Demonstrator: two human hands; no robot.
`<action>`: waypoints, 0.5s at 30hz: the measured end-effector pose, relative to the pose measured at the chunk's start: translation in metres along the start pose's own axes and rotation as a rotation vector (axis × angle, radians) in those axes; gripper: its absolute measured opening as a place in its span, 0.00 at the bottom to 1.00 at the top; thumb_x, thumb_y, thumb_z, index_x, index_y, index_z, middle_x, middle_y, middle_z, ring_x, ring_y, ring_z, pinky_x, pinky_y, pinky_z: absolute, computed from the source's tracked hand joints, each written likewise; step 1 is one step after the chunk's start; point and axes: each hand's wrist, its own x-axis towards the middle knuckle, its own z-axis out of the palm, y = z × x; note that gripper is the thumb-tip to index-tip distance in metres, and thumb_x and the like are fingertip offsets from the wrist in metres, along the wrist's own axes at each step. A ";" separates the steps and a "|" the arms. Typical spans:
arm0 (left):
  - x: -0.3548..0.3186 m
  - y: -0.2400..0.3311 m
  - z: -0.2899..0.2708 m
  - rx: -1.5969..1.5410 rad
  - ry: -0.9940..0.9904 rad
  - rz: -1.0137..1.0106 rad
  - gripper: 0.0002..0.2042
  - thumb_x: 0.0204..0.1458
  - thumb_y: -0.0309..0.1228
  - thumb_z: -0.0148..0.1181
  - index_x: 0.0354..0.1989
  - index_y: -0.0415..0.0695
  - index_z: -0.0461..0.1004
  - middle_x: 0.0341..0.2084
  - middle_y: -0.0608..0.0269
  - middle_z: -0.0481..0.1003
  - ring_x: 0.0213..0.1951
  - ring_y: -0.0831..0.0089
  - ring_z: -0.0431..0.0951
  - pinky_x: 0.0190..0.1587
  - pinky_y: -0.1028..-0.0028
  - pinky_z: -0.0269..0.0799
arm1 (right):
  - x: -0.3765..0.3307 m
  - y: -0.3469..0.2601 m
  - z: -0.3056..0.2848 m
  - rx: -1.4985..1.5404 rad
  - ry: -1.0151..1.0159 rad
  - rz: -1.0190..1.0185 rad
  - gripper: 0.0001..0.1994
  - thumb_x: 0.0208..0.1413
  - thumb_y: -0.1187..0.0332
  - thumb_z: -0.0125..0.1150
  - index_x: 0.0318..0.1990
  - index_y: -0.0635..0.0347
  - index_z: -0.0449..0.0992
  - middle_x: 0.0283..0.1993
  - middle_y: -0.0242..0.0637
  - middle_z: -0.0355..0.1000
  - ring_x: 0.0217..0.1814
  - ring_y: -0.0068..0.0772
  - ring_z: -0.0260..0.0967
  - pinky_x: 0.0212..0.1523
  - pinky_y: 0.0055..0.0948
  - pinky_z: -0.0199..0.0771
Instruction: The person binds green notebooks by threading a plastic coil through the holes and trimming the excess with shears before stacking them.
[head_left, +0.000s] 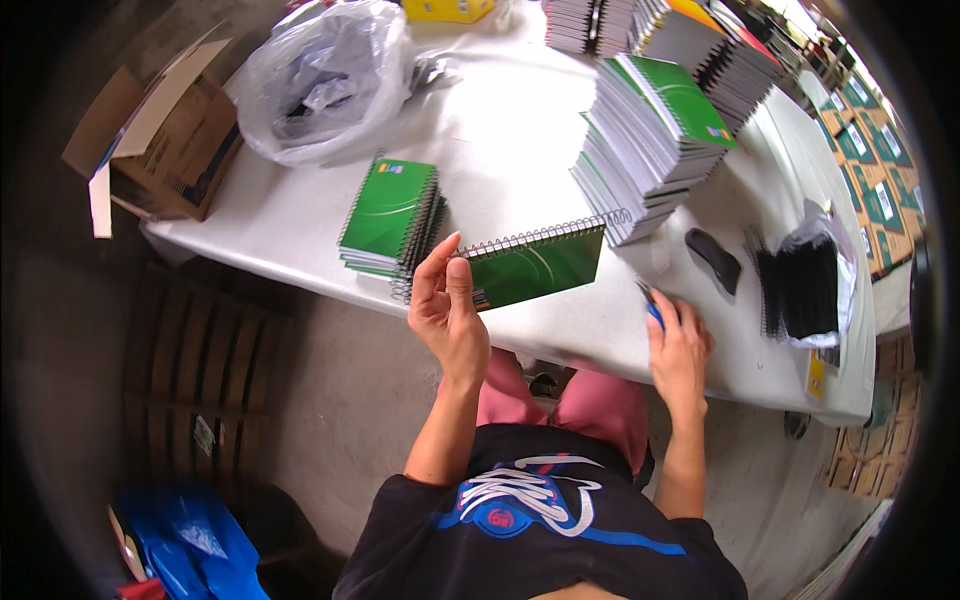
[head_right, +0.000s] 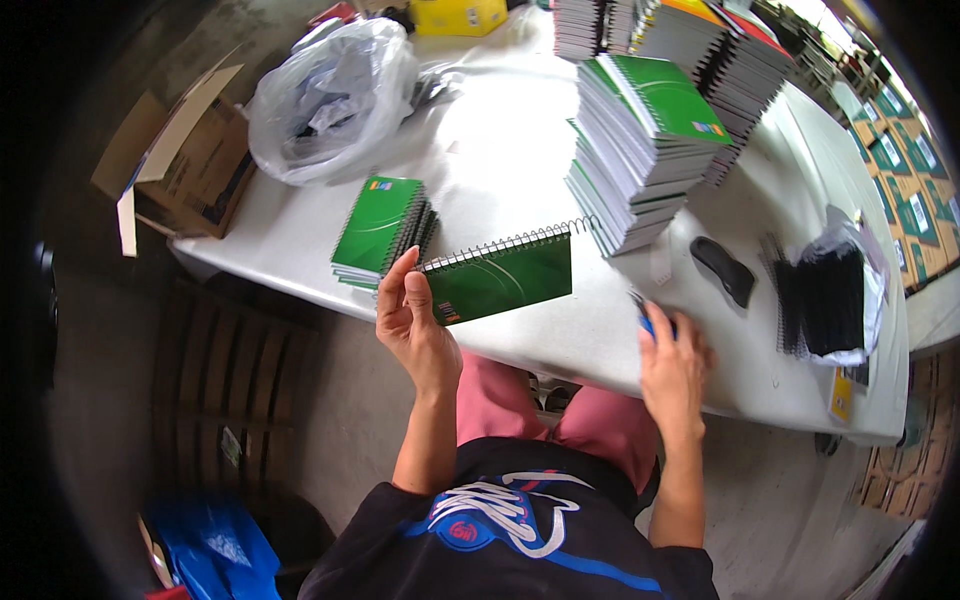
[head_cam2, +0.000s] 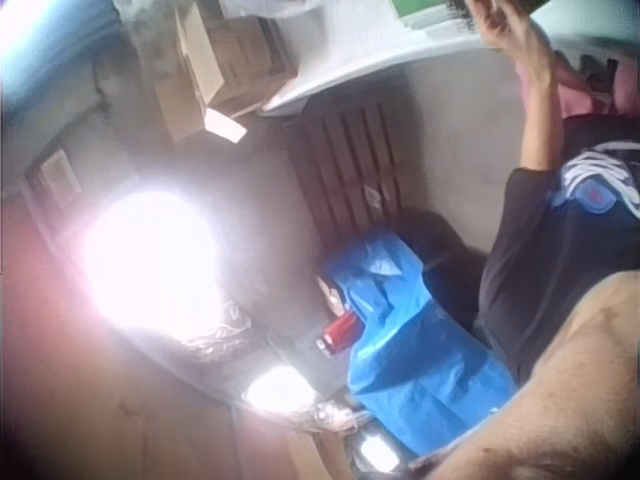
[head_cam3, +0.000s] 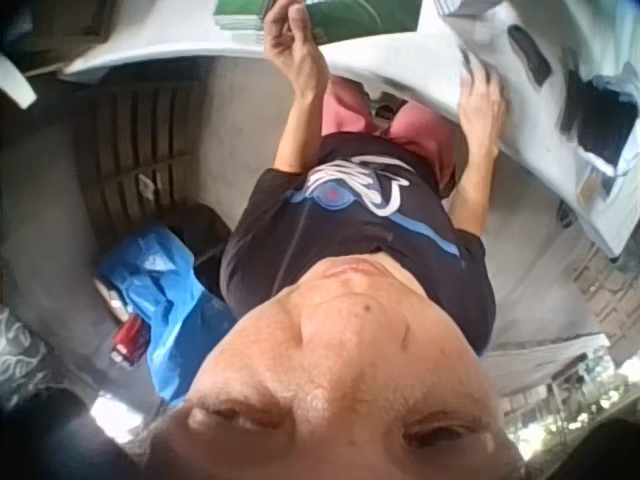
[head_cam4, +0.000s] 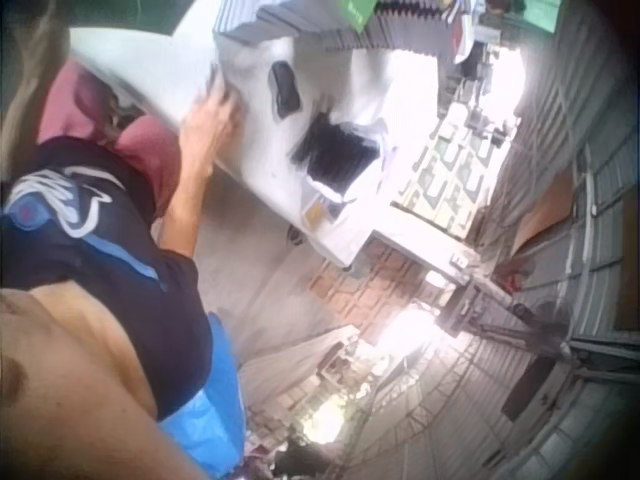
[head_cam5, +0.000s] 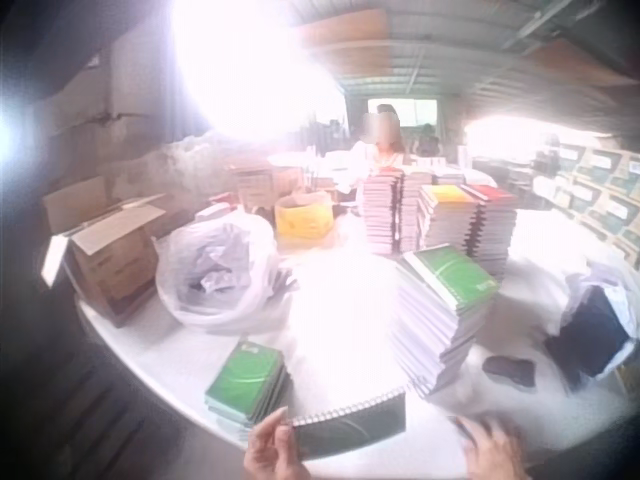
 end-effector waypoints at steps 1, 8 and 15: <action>0.001 0.001 -0.005 -0.051 0.001 -0.034 0.12 0.57 0.28 0.55 0.47 0.36 0.72 0.41 0.63 0.73 0.37 0.84 0.71 0.39 0.84 0.68 | 0.001 0.002 0.003 -0.047 0.023 -0.006 0.19 0.59 0.58 0.49 0.59 0.43 0.66 0.54 0.41 0.63 0.57 0.46 0.60 0.55 0.54 0.57; 0.018 0.025 -0.016 -0.156 0.144 0.093 0.15 0.61 0.28 0.48 0.55 0.39 0.63 0.42 0.56 0.72 0.42 0.76 0.74 0.45 0.78 0.73 | 0.041 -0.096 -0.027 0.773 0.212 -0.504 0.33 0.50 0.58 0.64 0.63 0.56 0.59 0.63 0.46 0.57 0.64 0.50 0.56 0.62 0.42 0.56; 0.067 0.046 -0.046 -0.098 0.192 0.095 0.13 0.61 0.26 0.46 0.54 0.40 0.65 0.37 0.64 0.72 0.40 0.80 0.73 0.42 0.79 0.71 | 0.125 -0.207 -0.013 1.327 -0.120 -0.541 0.21 0.50 0.74 0.62 0.54 0.59 0.70 0.42 0.40 0.74 0.35 0.29 0.71 0.39 0.27 0.73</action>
